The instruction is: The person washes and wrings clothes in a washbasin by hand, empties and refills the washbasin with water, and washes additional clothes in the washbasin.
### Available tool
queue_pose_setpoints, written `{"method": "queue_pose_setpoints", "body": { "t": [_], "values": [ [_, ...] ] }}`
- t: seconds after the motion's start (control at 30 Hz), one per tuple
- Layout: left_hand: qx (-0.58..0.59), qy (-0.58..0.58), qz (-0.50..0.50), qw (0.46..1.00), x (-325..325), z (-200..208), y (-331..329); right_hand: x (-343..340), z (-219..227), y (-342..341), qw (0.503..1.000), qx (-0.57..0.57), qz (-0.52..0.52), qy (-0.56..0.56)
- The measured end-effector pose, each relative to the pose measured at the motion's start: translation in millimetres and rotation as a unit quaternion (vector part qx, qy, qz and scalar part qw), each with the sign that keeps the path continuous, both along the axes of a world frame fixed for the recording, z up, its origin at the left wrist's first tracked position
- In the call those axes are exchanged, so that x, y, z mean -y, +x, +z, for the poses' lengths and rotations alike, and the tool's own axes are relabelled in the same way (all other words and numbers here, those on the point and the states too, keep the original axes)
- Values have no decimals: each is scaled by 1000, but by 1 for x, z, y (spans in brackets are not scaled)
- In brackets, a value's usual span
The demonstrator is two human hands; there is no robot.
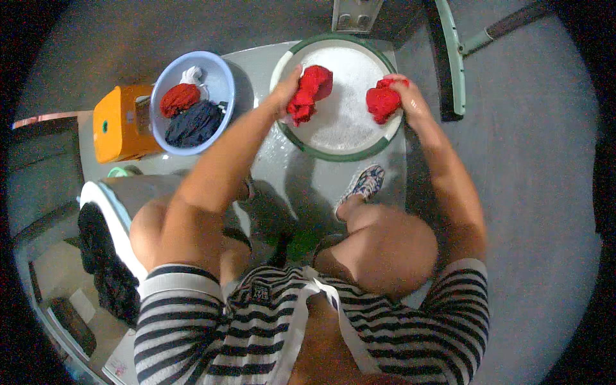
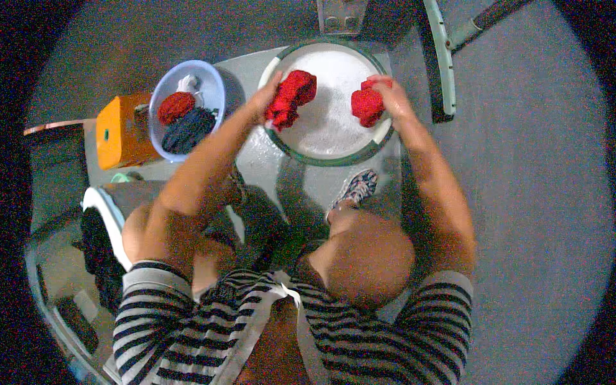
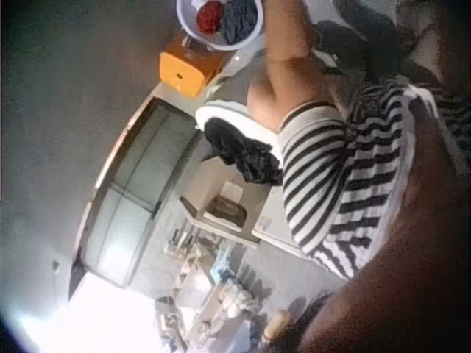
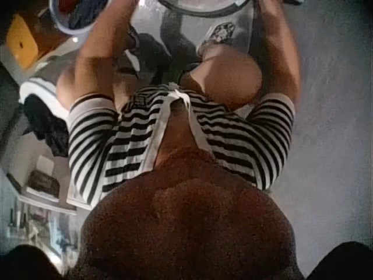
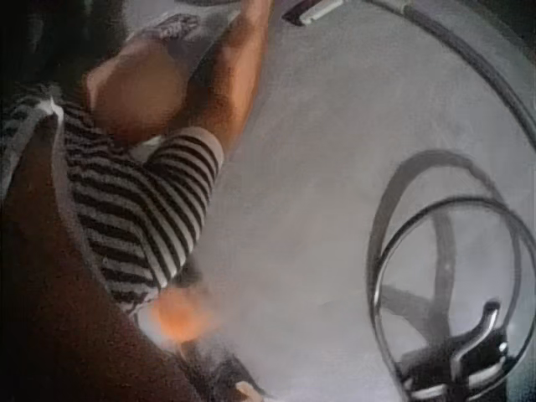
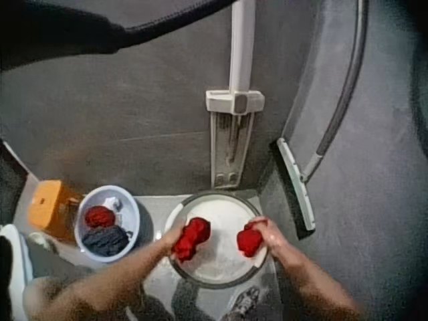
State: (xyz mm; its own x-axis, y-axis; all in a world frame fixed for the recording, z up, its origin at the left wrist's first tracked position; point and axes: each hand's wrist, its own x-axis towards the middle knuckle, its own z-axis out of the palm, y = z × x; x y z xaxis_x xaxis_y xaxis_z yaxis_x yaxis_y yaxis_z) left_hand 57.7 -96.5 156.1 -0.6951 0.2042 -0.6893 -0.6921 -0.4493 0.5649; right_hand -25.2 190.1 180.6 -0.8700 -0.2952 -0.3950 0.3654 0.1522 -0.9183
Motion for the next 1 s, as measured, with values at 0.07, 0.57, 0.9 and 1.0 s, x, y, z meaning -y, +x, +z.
{"method": "queue_pose_setpoints", "body": {
  "t": [0.07,0.57,0.9,1.0],
  "values": [
    [-62,-47,6,997,-30,-36,14,-3,-58,17,994,-87,65,0],
    [-84,-474,62,874,-65,-145,32,77,-190,50,722,-346,211,560],
    [109,274,176,939,-71,-83,-10,104,-59,57,967,-130,132,175],
    [-9,398,73,915,-72,-110,-18,125,-11,95,941,-244,154,177]
  ]
}}
